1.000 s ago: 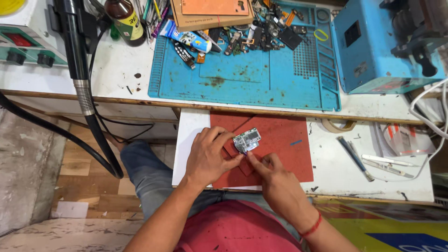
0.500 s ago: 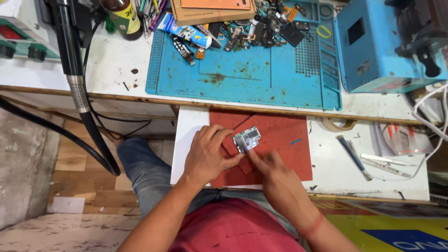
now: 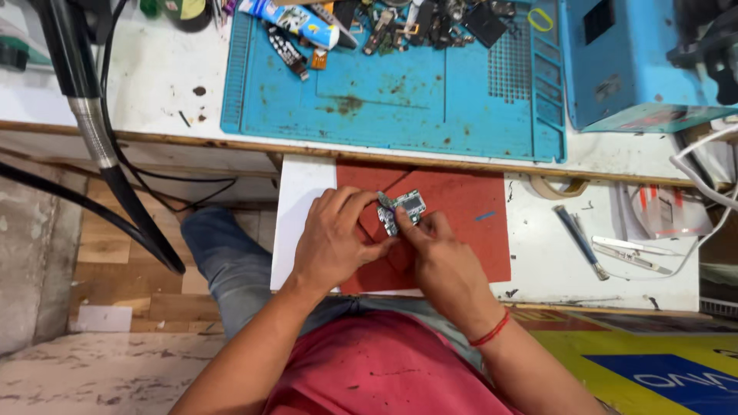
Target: The person uses a brush and then a heat gun to clean and repair a small circuit board on a workbench.
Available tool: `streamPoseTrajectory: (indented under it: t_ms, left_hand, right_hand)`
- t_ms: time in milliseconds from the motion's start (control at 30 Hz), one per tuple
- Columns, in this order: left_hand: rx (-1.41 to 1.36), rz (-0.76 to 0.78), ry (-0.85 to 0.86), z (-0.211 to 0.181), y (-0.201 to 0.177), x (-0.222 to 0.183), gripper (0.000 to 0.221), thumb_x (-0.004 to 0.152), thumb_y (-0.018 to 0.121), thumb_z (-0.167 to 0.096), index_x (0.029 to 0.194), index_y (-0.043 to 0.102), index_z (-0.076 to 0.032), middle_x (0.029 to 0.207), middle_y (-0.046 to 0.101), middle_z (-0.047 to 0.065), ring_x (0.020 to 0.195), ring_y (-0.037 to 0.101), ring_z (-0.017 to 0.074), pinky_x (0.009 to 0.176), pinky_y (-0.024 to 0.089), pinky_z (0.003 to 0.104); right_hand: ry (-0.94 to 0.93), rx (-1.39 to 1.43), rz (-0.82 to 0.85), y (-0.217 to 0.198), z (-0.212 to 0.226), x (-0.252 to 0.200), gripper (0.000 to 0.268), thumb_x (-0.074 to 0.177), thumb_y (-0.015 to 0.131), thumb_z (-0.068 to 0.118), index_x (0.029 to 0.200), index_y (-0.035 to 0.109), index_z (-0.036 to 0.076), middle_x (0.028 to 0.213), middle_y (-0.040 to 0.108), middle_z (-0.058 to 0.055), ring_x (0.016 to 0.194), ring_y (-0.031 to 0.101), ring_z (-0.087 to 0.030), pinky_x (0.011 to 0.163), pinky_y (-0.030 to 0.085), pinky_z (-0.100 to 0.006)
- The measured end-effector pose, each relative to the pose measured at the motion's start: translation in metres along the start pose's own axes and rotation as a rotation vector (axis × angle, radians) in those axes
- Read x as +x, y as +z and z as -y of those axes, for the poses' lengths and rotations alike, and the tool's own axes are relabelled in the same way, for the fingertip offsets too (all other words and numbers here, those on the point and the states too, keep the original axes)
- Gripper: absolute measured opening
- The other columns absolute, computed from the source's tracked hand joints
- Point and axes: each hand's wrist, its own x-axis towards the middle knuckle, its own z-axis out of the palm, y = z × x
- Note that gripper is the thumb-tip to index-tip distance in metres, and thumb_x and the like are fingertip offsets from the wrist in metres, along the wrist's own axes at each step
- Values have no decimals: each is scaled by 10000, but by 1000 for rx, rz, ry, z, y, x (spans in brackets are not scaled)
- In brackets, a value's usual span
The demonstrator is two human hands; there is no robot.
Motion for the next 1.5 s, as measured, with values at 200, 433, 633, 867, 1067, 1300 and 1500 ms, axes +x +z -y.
streamPoseTrajectory:
  t_ms: [200,433,633,867,1067,1300,1500]
  left_hand:
    - [-13,6,33,-1,0,1,705,624,943,-334,1182,651,-16,1097,632,116,1008,600,335,888,469,457]
    - [-30,-25,58,-1,-1,4,702,629,920,-342,1200,649,-37,1107,638,98,998,605,318,891,482,446]
    - [50,9,30,-2,0,6,545,657,916,-330,1102,724,-81,1056,637,74,946,603,297,849,476,433]
    - [34,-6,34,-5,2,-1,515,672,915,-383,1068,756,-96,1053,631,49,937,594,277,852,480,423]
    - [59,-19,46,-5,2,3,474,665,916,-366,1017,749,-96,1033,623,38,943,587,266,843,463,423]
    - [101,-46,-34,-17,5,1,492,614,917,-369,987,739,-102,1014,607,30,939,576,262,807,447,441]
    - [87,-32,-52,-14,6,-3,456,663,913,-372,969,706,-104,1017,604,18,969,578,262,823,441,437]
  right_hand:
    - [-79,40,-61,-5,2,-9,577,873,489,-21,1414,580,155,1113,633,-173,848,686,-419,663,562,-501]
    - [-92,28,-60,-7,4,-20,703,765,489,-54,1417,583,189,1132,635,-151,814,714,-384,661,577,-494]
    - [-51,-75,-62,3,0,-4,624,855,532,-21,1444,572,181,1107,611,-157,740,681,-387,604,561,-496]
    - [-24,-106,-156,-4,-19,-7,663,826,553,-38,1444,582,200,1075,622,-142,693,669,-362,542,552,-464]
    - [-68,-103,-223,-4,-19,-9,593,858,563,-14,1409,616,198,1046,625,-123,690,666,-341,536,543,-449]
    - [-30,-120,-212,-6,-16,-3,585,872,542,4,1414,623,211,1042,628,-108,654,661,-337,572,545,-465]
    - [4,-75,-211,1,-7,-11,529,891,555,50,1382,644,225,1032,633,-103,658,677,-342,579,547,-474]
